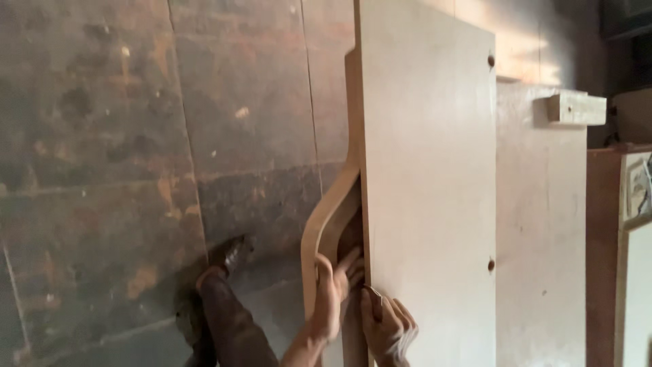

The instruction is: The person sands the edges and flat surfaces of a large wooden board using a sanding block. They move along the board, smoothing the curved edge and the main face, then flip the board to continue sanding the opposite side.

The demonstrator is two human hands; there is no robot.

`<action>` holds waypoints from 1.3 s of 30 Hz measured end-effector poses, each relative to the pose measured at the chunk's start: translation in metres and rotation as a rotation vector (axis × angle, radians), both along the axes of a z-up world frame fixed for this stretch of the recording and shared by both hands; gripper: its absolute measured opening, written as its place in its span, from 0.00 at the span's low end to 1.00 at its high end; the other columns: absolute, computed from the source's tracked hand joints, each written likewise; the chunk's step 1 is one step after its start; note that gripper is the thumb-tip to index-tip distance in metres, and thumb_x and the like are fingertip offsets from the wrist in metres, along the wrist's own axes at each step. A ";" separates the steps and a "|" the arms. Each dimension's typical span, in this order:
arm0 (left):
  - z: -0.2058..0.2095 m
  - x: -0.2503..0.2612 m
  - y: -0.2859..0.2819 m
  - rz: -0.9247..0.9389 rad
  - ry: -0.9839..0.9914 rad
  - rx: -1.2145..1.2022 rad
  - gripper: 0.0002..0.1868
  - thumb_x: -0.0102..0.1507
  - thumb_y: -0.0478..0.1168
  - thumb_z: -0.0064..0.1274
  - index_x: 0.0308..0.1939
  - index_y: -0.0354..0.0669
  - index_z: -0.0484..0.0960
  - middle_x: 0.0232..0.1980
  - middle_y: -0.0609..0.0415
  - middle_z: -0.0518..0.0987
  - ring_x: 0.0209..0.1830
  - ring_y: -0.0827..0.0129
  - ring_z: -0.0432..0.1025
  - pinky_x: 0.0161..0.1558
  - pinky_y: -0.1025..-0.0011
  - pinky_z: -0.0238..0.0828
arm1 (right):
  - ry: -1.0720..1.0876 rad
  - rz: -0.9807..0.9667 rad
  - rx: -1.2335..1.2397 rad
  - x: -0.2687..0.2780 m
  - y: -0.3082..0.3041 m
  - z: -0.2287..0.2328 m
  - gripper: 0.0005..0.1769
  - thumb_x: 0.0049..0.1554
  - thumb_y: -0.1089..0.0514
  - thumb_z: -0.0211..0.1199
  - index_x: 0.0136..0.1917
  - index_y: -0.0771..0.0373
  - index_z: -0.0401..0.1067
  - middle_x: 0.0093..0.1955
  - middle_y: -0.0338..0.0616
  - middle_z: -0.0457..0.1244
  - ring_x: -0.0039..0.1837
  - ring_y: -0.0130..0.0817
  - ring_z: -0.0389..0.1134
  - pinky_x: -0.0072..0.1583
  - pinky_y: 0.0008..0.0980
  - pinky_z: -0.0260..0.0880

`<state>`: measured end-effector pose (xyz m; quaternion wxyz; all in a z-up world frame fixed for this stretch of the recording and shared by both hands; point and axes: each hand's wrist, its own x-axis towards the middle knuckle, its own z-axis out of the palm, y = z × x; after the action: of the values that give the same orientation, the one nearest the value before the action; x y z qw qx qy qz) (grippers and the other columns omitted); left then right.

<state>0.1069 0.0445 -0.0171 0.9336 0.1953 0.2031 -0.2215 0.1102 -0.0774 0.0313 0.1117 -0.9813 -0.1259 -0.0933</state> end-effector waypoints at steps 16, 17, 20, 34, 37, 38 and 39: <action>0.021 0.007 0.017 0.069 -0.010 -0.003 0.66 0.56 0.84 0.08 0.79 0.33 0.47 0.84 0.41 0.54 0.84 0.57 0.48 0.79 0.61 0.35 | -0.055 -0.179 -0.049 -0.043 0.003 0.006 0.05 0.49 0.54 0.72 0.36 0.54 0.79 0.31 0.38 0.68 0.33 0.34 0.69 0.37 0.33 0.68; 0.019 0.007 0.016 0.052 0.000 -0.004 0.65 0.56 0.84 0.09 0.79 0.33 0.47 0.84 0.43 0.53 0.85 0.59 0.47 0.79 0.62 0.34 | -0.016 -0.188 -0.080 -0.038 -0.001 0.001 0.07 0.49 0.52 0.73 0.34 0.54 0.78 0.30 0.39 0.67 0.32 0.35 0.68 0.36 0.34 0.67; 0.013 0.006 0.016 0.027 -0.036 -0.004 0.64 0.57 0.83 0.06 0.80 0.35 0.46 0.84 0.38 0.53 0.84 0.52 0.48 0.78 0.57 0.35 | 0.042 -0.198 -0.108 -0.004 -0.002 -0.011 0.12 0.52 0.49 0.73 0.34 0.55 0.77 0.28 0.40 0.66 0.29 0.33 0.66 0.33 0.35 0.65; -0.027 0.005 -0.016 -0.211 0.137 0.068 0.62 0.53 0.82 0.02 0.81 0.48 0.41 0.84 0.43 0.42 0.84 0.50 0.40 0.79 0.47 0.32 | -0.031 -0.020 0.006 0.197 0.090 -0.002 0.13 0.58 0.44 0.68 0.40 0.53 0.78 0.22 0.35 0.60 0.22 0.26 0.57 0.27 0.33 0.55; -0.025 0.022 -0.008 -0.237 0.088 0.092 0.62 0.54 0.82 0.03 0.81 0.46 0.42 0.84 0.42 0.44 0.84 0.50 0.41 0.79 0.47 0.33 | 0.005 -0.033 -0.021 0.246 0.113 -0.007 0.13 0.61 0.44 0.67 0.40 0.50 0.79 0.21 0.34 0.60 0.21 0.26 0.57 0.27 0.34 0.54; -0.021 0.020 -0.011 -0.243 0.084 0.089 0.62 0.54 0.82 0.04 0.81 0.46 0.43 0.84 0.42 0.44 0.84 0.50 0.42 0.79 0.47 0.34 | 0.032 -0.043 -0.056 0.250 0.114 -0.008 0.15 0.63 0.43 0.67 0.39 0.50 0.79 0.22 0.35 0.60 0.22 0.26 0.57 0.27 0.34 0.54; -0.017 0.018 -0.009 -0.245 0.082 0.087 0.62 0.54 0.82 0.04 0.81 0.45 0.43 0.84 0.42 0.45 0.84 0.50 0.42 0.79 0.47 0.34 | 0.060 -0.016 -0.028 0.250 0.113 -0.008 0.12 0.63 0.44 0.67 0.42 0.50 0.79 0.23 0.34 0.61 0.22 0.26 0.58 0.27 0.34 0.54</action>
<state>0.1248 0.0353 -0.0337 0.8811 0.2497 0.2251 -0.3326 0.3597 0.0352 0.0232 0.1008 -0.9861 -0.1161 -0.0630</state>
